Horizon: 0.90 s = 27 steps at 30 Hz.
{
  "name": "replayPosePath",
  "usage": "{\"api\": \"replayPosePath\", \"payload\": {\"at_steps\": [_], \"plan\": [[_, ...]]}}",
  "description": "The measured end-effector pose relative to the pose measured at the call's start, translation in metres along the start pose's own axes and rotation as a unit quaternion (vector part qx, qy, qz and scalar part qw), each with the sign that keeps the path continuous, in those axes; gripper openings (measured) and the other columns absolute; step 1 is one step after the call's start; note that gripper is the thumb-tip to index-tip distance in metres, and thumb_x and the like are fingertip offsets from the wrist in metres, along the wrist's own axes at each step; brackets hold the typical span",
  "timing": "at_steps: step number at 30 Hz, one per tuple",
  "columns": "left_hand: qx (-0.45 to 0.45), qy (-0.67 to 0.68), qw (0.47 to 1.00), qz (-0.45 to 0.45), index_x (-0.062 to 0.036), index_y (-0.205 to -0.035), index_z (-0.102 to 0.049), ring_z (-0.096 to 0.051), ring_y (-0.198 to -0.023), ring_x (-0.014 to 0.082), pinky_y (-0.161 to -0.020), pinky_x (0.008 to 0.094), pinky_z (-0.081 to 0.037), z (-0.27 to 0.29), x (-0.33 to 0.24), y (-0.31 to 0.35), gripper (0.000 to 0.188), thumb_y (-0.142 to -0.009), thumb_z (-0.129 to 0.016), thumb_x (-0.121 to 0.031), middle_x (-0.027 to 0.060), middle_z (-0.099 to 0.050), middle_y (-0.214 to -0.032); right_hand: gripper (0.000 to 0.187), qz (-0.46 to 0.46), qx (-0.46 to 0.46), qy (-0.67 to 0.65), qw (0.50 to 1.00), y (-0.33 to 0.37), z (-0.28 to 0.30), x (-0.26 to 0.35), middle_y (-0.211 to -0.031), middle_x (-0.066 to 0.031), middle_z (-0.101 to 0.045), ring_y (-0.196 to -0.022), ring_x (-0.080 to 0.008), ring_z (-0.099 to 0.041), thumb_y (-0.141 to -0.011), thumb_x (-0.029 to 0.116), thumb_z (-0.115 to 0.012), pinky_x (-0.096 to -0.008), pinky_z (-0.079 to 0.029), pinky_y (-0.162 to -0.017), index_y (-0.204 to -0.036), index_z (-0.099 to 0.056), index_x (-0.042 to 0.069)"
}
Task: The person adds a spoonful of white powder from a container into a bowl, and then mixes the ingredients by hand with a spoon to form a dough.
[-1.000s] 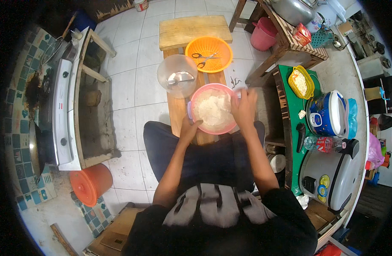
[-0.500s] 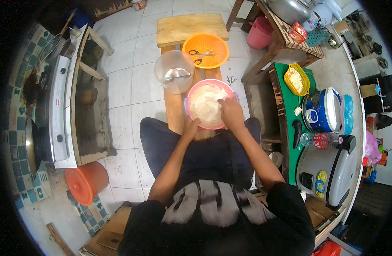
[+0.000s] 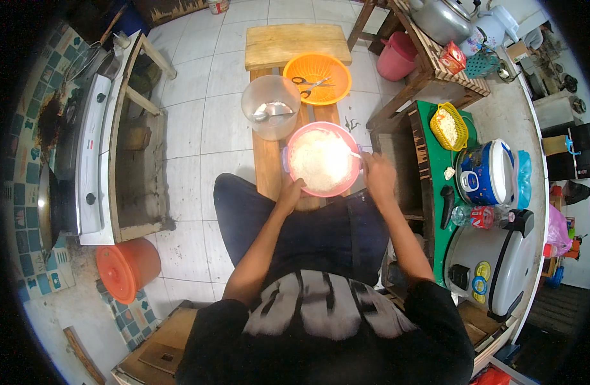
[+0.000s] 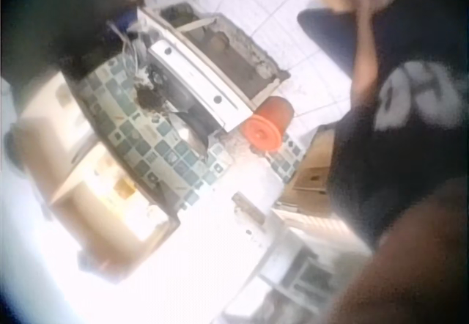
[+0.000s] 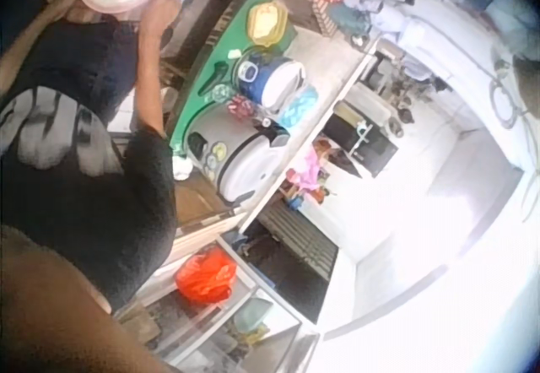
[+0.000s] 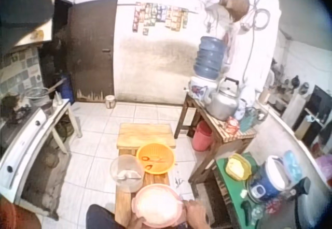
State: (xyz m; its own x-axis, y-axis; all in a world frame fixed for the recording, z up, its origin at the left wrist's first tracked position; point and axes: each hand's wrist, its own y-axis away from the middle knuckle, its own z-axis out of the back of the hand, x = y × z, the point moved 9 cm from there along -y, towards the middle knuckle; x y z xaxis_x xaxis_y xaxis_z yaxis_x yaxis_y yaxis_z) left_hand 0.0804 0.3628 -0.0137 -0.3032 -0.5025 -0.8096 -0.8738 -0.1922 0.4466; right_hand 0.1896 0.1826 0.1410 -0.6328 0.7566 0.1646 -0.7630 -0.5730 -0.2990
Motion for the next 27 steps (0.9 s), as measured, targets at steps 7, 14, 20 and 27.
{"api": "replayPosePath", "payload": {"at_steps": [7, 14, 20, 27], "plan": [[0.018, -0.024, 0.999, 0.023, 0.0000, -0.148, -0.027, -0.057, -0.114, 0.0279, -0.091, 0.0358, -0.055, -0.003, 0.002, 0.004, 0.069, -0.083, -0.050, -0.004, 0.0168, -0.048, -0.135, 0.016, 0.040, 0.087, -0.120, 0.988, 0.007, -0.018, 0.029, -0.083, -0.0134, -0.069, -0.081, -0.0322, -0.065, -0.082, 0.010, -0.064, -0.0422, -0.053, -0.074, -0.096, -0.071, 0.009], [0.019, -0.082, 0.996, -0.020, 0.0049, -0.143, -0.036, -0.056, -0.114, 0.0257, -0.096, 0.0345, -0.048, -0.009, -0.006, 0.003, 0.063, -0.083, -0.050, -0.005, 0.0170, -0.049, -0.136, 0.016, -0.039, 0.000, -0.073, 0.997, 0.006, -0.021, 0.005, -0.080, -0.0147, -0.067, -0.077, -0.0324, -0.066, -0.082, 0.012, -0.066, -0.0437, -0.053, -0.070, -0.096, -0.073, 0.009], [0.002, -0.048, 0.998, -0.028, 0.0054, -0.140, -0.039, -0.057, -0.110, 0.0239, -0.093, 0.0333, -0.050, 0.004, -0.002, 0.002, 0.061, -0.082, -0.051, -0.005, 0.0154, -0.052, -0.131, 0.017, -0.055, 0.040, -0.108, 0.992, 0.006, -0.018, -0.009, -0.083, -0.0152, -0.071, -0.077, -0.0329, -0.068, -0.084, 0.013, -0.065, -0.0432, -0.055, -0.071, -0.097, -0.074, 0.008], [-0.001, -0.032, 0.999, 0.017, 0.0034, -0.140, -0.038, -0.059, -0.103, 0.0225, -0.080, 0.0326, -0.056, 0.001, -0.001, 0.002, 0.062, -0.079, -0.050, -0.004, 0.0135, -0.054, -0.123, 0.018, 0.043, 0.030, -0.162, 0.985, 0.007, -0.036, 0.037, -0.079, -0.0154, -0.069, -0.072, -0.0320, -0.068, -0.085, 0.016, -0.062, -0.0433, -0.054, -0.067, -0.096, -0.075, 0.008]]}}
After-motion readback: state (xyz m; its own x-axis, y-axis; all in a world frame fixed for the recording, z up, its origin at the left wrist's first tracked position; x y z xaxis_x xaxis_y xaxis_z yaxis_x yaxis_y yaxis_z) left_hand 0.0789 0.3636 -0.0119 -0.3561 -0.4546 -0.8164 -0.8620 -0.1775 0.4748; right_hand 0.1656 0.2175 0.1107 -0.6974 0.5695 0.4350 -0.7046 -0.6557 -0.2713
